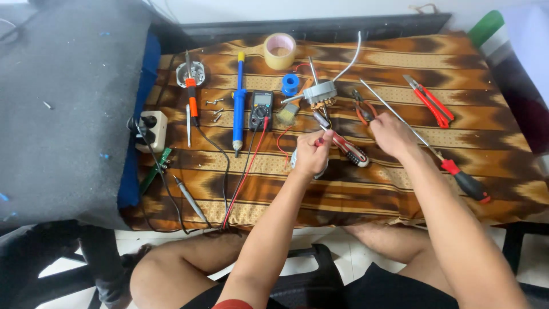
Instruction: Repairing a small electric motor by disassembling the casing with a screwdriver and inspecting internal parts.
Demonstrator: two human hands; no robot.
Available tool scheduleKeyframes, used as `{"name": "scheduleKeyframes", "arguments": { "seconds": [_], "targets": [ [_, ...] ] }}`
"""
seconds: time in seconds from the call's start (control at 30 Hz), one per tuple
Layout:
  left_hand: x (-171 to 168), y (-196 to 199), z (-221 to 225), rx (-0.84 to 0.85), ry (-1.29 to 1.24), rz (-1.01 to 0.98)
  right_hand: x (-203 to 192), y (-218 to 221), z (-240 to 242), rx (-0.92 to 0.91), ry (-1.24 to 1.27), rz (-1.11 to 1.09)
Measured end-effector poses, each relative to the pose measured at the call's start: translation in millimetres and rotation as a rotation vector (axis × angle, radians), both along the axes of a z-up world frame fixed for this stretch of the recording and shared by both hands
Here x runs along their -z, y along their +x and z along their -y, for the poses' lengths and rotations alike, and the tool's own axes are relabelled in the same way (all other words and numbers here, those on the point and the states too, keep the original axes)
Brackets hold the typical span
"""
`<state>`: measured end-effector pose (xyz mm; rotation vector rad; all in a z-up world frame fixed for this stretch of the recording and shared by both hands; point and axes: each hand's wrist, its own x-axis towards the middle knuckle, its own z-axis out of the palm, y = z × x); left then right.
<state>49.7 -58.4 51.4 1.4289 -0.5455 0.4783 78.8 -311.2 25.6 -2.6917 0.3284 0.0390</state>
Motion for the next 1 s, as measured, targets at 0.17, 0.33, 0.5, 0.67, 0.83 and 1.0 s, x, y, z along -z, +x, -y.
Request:
{"name": "scheduleKeyframes", "arguments": {
  "seconds": [0.17,0.33,0.5,0.67,0.83,1.0],
  "targets": [
    [17,5,2,0.02,0.01,-0.032,-78,-76,-48,0.162,0.316,0.054],
    [28,12,3,-0.035,0.054,-0.016,-99,-131,-112,-0.432,0.071,0.775],
    [59,23,8,-0.005,0.042,-0.022,-86,-118,-129,-0.467,-0.12,0.872],
    [67,28,10,0.015,0.017,-0.026,-85,-115,-125,-0.493,-0.323,0.852],
    [30,11,3,-0.008,0.074,-0.021,-145,-136,-129,-0.519,-0.117,0.972],
    [58,24,9,-0.009,0.048,-0.039,-71,-120,-118,-0.36,-0.101,1.036]
  ]
}}
